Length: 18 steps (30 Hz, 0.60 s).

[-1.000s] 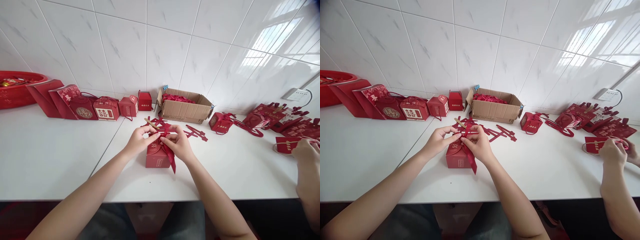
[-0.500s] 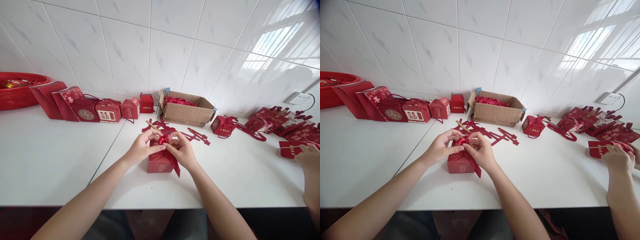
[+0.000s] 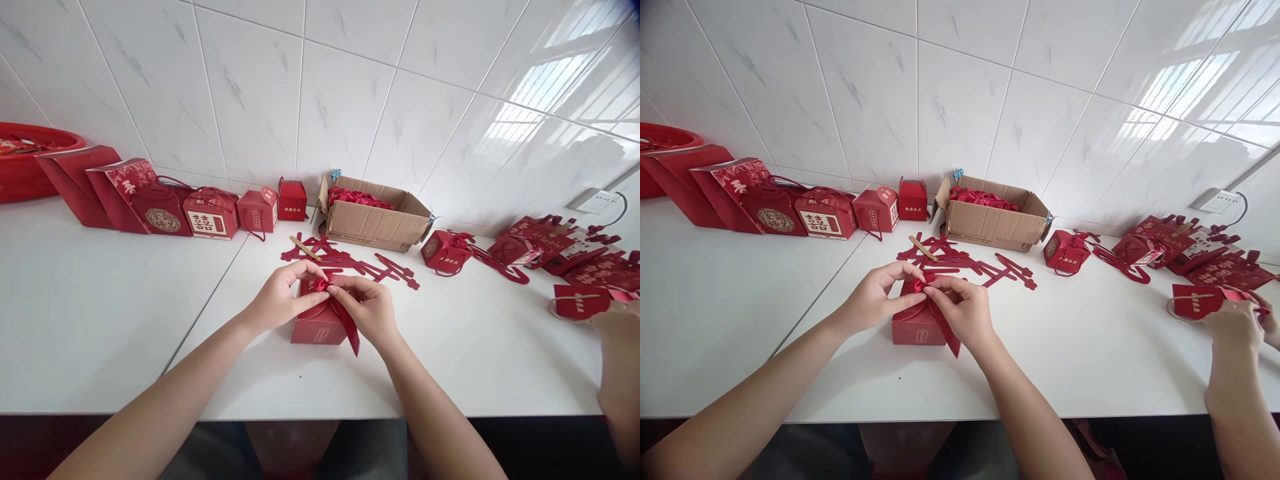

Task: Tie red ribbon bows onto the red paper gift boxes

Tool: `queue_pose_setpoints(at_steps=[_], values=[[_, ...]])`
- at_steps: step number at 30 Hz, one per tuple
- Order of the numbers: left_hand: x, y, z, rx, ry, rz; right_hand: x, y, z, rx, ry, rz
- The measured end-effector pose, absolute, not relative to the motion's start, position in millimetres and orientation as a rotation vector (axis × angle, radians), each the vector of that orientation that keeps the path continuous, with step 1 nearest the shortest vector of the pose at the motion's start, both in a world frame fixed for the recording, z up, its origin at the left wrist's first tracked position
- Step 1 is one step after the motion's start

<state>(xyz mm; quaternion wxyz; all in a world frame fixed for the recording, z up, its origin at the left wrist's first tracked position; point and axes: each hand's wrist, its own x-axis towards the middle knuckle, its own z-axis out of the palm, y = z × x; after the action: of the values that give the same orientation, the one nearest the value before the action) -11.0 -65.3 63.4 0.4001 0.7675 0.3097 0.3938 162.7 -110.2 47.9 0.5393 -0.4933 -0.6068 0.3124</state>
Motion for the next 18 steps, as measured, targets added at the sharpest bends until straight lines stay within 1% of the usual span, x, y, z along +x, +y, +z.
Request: queue_pose_setpoints(at_steps=[6, 11, 18], values=[[-6.4, -65.3, 59.5, 2.054, 0.85, 1.131, 157.8, -111.7, 46.6, -1.162, -1.475, 0.594], [-5.6, -65.8, 57.1, 2.065, 0.898, 1.145, 159.4, -110.5, 46.2, -1.15, -1.601, 0.23], [-4.7, -65.9, 57.7, 2.037, 0.918, 1.141, 165.1, -108.2, 47.2, -1.149, -1.802, 0.073]])
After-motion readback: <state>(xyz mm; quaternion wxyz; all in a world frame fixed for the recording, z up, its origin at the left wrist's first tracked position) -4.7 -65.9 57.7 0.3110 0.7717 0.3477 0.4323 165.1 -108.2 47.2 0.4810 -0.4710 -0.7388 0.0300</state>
